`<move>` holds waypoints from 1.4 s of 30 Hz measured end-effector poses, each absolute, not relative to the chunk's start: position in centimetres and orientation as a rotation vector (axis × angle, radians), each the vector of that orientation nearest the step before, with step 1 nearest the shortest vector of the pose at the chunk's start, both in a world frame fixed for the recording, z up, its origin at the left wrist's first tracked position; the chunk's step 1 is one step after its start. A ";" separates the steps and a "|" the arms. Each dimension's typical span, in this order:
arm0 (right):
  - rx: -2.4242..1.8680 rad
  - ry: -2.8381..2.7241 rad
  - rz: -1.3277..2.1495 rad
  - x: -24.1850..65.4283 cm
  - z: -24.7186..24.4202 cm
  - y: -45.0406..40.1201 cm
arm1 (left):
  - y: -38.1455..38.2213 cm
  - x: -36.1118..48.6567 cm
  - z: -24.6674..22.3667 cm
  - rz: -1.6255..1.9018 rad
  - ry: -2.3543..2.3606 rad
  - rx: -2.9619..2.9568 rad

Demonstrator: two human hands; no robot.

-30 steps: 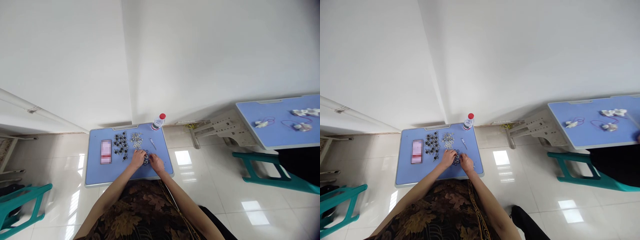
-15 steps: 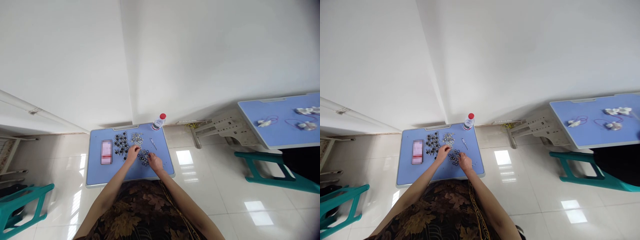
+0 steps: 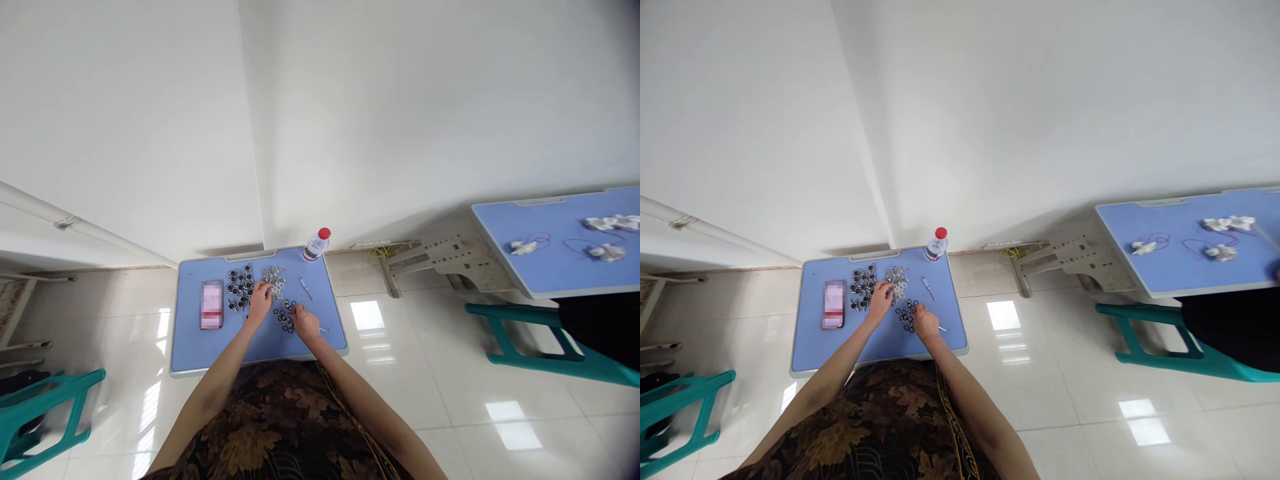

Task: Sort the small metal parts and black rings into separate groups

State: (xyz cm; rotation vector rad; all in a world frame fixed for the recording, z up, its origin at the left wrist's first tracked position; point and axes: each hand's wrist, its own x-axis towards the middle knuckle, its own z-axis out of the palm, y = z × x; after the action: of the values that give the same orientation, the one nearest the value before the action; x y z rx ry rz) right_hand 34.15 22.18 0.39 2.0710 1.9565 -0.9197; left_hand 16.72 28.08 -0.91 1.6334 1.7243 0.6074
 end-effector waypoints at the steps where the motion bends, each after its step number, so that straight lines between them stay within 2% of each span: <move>1: 2.070 1.952 -0.925 34.2 0.5 22.2 | 27.8 16.6 -0.9 0.619 1.731 1.643; 9: 2.083 1.962 -0.946 35.3 1.0 21.8 | 24.7 17.4 -0.9 0.501 1.517 1.743; 19: 2.164 2.047 -1.188 35.5 0.9 22.1 | 24.7 19.3 -0.3 0.246 1.327 1.820; 24: 2.230 2.030 -1.116 35.6 0.6 22.3 | 24.8 18.9 -0.1 0.192 1.373 1.928; 32: 1.959 2.090 -0.933 35.7 0.5 21.5 | 24.3 20.2 -0.2 -0.066 1.342 2.214; 42: 2.006 2.075 -0.914 35.1 -0.3 21.5 | 24.3 20.6 -0.5 -0.078 1.372 2.215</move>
State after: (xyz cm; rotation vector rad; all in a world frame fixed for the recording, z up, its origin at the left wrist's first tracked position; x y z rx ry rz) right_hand 35.11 21.51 -0.30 2.0059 2.0747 -0.9141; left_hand 20.58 24.31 -0.53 2.2148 1.3720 -0.0775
